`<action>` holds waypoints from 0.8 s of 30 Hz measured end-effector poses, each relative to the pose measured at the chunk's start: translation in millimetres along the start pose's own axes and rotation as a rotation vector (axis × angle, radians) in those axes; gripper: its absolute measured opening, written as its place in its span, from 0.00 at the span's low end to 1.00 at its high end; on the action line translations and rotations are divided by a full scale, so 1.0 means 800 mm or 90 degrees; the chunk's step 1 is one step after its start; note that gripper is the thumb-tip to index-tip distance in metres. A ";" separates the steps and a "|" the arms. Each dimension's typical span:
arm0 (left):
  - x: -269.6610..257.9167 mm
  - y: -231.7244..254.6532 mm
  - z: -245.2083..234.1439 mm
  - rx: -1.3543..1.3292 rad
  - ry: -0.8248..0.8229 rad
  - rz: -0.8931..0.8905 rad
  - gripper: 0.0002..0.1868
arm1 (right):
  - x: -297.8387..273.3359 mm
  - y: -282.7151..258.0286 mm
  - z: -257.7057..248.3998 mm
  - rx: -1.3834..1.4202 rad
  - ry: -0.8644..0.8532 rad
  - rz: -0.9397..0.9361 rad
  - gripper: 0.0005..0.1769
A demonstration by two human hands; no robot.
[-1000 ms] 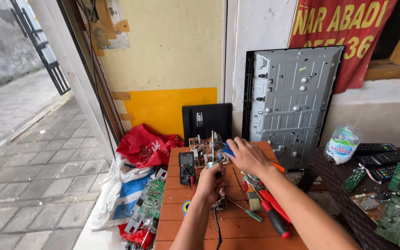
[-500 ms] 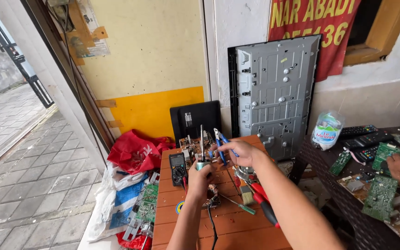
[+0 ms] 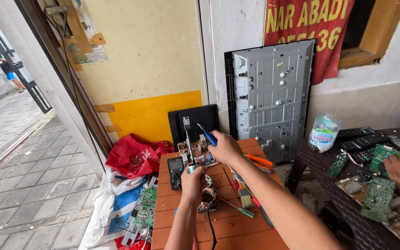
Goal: The person uses a soldering iron to solder wires on a motor component. They then pick up a cylindrical motor, rotate it, and use a screwdriver to tighten a screw on its shaft. The person also handles pliers and a multimeter during the process.
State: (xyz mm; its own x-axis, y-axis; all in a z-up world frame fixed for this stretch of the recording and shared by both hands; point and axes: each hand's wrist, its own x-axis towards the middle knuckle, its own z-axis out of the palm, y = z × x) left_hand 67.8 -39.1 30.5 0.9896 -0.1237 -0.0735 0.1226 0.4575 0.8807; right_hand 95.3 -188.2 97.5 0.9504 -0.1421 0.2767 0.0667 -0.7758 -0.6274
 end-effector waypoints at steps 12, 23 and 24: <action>0.005 -0.021 0.012 0.046 -0.010 -0.014 0.14 | 0.029 0.079 0.041 -0.219 0.286 -0.307 0.24; -0.005 -0.017 0.024 0.079 0.016 -0.007 0.16 | 0.011 0.054 0.017 0.405 -0.182 0.258 0.12; -0.011 -0.009 0.027 0.085 0.039 -0.016 0.19 | 0.017 0.056 0.021 0.470 -0.288 0.271 0.11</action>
State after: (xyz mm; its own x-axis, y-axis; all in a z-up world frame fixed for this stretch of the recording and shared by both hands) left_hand 56.8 -60.0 35.0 0.9897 -0.0774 -0.1205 0.1396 0.3326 0.9327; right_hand 116.6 -214.4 61.0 0.9562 0.0475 -0.2888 -0.2824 -0.1103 -0.9529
